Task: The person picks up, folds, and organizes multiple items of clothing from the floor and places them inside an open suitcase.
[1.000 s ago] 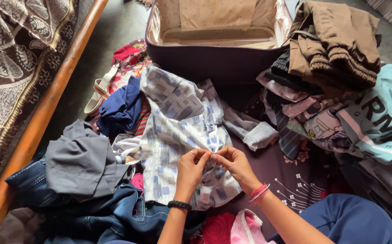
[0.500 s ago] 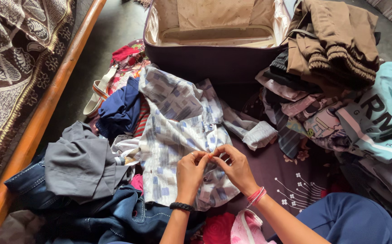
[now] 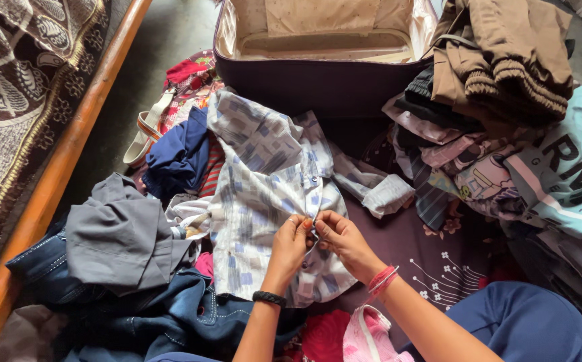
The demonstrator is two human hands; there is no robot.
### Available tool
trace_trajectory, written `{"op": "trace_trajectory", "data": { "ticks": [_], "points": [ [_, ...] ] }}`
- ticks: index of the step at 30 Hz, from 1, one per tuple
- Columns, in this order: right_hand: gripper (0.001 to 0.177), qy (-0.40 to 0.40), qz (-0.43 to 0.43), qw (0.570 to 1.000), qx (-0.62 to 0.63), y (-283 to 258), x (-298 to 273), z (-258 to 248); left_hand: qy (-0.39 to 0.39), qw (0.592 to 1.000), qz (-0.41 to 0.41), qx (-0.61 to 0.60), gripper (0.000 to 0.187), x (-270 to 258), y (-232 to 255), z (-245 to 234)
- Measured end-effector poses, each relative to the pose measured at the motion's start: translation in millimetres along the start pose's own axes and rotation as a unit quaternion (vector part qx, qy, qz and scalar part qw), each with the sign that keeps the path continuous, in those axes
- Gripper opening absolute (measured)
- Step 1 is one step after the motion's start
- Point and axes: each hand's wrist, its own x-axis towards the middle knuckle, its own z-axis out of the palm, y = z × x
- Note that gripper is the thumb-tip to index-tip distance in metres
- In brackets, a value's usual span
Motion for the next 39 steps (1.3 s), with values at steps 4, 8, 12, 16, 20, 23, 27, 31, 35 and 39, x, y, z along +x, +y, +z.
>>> {"op": "trace_trajectory", "data": {
  "ticks": [4,8,12,16,20,23,27,31,35,39],
  "points": [
    [0.028,0.061,0.026,0.995,-0.068,1.0,4.7,-7.3,-0.082,0.987,0.038,0.132,0.021,-7.7,19.4,-9.2],
    [0.026,0.103,0.006,0.989,-0.107,4.3,2.5,-10.1,-0.160,0.918,0.001,0.364,0.027,-20.5,42.3,-16.8],
    [0.025,0.131,-0.006,0.984,-0.120,7.4,2.4,-15.1,-0.183,0.888,-0.060,0.417,0.027,-26.1,55.0,-29.1],
    [0.023,0.122,0.003,0.989,-0.082,6.6,2.6,-14.5,-0.198,0.881,-0.121,0.412,0.026,-27.4,59.5,-27.7],
    [0.023,0.111,0.053,0.992,-0.009,-2.7,-1.4,-11.9,-0.162,0.892,-0.092,0.412,0.028,-32.2,60.8,-19.1],
    [0.023,0.113,0.068,0.991,0.007,-7.3,-2.4,-12.7,-0.048,0.918,-0.010,0.394,0.024,-26.8,61.8,-17.6],
    [0.023,0.078,0.039,0.996,0.016,-0.7,0.4,-18.7,0.140,0.942,0.118,0.282,0.024,-12.7,58.2,-20.2],
    [0.022,0.057,0.016,0.998,0.006,4.3,3.5,-20.7,0.127,0.954,0.152,0.226,0.022,-1.7,47.5,-17.7],
    [0.022,0.069,-0.032,0.993,-0.085,2.1,4.6,-19.1,0.089,0.978,0.086,0.170,0.022,-1.1,40.5,-0.9],
    [0.021,0.094,-0.076,0.982,-0.142,1.9,4.3,-14.3,0.100,0.978,0.097,0.157,0.021,0.1,38.1,3.4]
  ]
}}
